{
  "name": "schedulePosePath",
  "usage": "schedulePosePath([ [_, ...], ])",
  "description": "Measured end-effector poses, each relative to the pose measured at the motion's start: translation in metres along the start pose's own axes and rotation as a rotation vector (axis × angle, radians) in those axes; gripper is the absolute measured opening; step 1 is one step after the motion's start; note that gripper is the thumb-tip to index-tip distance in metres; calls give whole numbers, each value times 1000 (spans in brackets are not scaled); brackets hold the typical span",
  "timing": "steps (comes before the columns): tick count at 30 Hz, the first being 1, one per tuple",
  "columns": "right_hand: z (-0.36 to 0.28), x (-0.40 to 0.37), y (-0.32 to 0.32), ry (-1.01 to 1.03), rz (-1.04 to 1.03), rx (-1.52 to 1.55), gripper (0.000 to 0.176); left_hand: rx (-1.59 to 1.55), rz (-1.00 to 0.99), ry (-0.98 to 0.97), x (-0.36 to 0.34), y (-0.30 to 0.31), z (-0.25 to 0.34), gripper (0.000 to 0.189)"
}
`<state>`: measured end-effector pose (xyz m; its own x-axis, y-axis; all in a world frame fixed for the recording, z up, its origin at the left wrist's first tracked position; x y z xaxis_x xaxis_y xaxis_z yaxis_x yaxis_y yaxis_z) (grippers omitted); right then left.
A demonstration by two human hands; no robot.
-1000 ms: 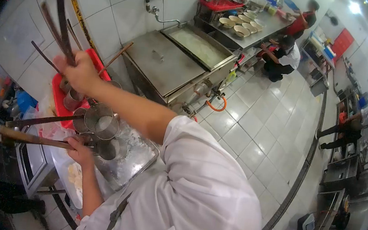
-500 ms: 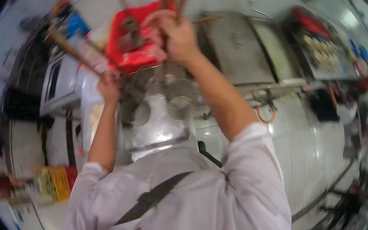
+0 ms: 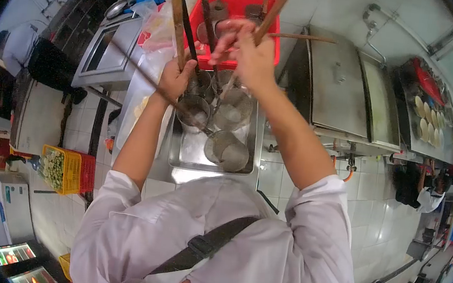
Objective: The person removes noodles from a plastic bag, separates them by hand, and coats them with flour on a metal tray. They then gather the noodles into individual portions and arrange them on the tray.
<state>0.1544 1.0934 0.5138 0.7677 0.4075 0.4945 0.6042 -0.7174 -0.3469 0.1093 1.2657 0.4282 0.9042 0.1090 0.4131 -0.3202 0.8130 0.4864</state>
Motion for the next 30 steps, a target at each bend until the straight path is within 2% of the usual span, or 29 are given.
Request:
schedulePosePath([
  [1, -9, 6, 7, 25, 4, -62, 49, -67, 25, 33, -4, 4, -7, 45],
  [3, -16, 27, 39, 2, 103, -373, 45, -133, 58, 78, -18, 11, -18, 48],
  [4, -23, 37, 52, -4, 94, -368, 45, -387, 111, 168, -26, 19, -32, 52],
  [6, -54, 57, 90, 62, 206, -250, 26, -811, 148, 308, -42, 23, -60, 57],
  [7, -68, 66, 94, 91, 263, -191, 21, -808, 160, 310, -49, 28, -59, 57],
  [8, -93, 67, 68, 147, 300, -66, 15, -648, 248, 400, -62, 35, -67, 55],
  [9, -111, 65, 45, 200, 335, 59, 30, -487, 336, 488, -72, 44, -74, 53],
  [10, -103, 83, 70, 189, 326, 65, 30, -305, 361, 348, -79, 55, -77, 51],
  [11, -94, 119, 89, 205, 21, 300, 35, -299, 371, 360, -89, 70, -83, 51],
  [12, -91, 132, 87, 216, -280, 536, 40, 120, 174, 258, -95, 72, -69, 55],
  [13, -82, 137, 81, 204, -279, 550, 40, 531, -39, 147, -104, 59, -56, 61],
  [14, -77, 144, 73, 218, -223, 557, 40, 853, -315, 446, -120, 53, -59, 82],
  [16, -55, 159, 68, 281, -168, 526, 42, 914, -577, 596, -157, 51, -38, 100],
  [18, -64, 129, 46, 343, 287, 124, 40, 755, -780, 614, -182, 37, -19, 116],
  [19, -47, 123, 45, 274, 288, -25, 39, 762, -783, 618, -191, 34, -14, 116],
  [21, 5, 127, 50, 81, 128, -287, 37, 374, -822, 246, -200, 0, 31, 103],
  [22, 30, 127, 52, -6, 63, -377, 36, 380, -826, 244, -207, -11, 24, 103],
  [24, 69, 127, 57, -152, -20, -481, 36, -182, -631, 171, -207, -26, 33, 66],
  [25, 81, 129, 60, -200, -39, -520, 36, -177, -633, 172, -206, -35, 32, 66],
  [27, 91, 131, 64, -224, -61, -594, 37, -368, -366, 425, -189, -37, 11, 29],
  [28, 73, 138, 55, -1, -98, -719, 41, -309, -291, 402, -164, -40, 29, 13],
  [29, 88, 143, 60, 3, -99, -718, 41, -307, -288, 399, -145, -48, 38, 13],
  [30, 76, 149, 72, 319, 45, -730, 40, -191, -328, 392, -128, -58, 44, 12],
])
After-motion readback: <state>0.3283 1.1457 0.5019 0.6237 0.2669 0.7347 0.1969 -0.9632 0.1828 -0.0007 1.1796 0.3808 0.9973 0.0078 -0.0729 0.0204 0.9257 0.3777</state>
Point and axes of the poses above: each hand's wrist, its own x-axis towards the middle knuckle, its own y-axis out of the back of the hand, z = x × y, the point moved 10 cm from there along x, towards the middle knuckle, and after that the axes turned 6 degrees about y, right-handed, at the moved point
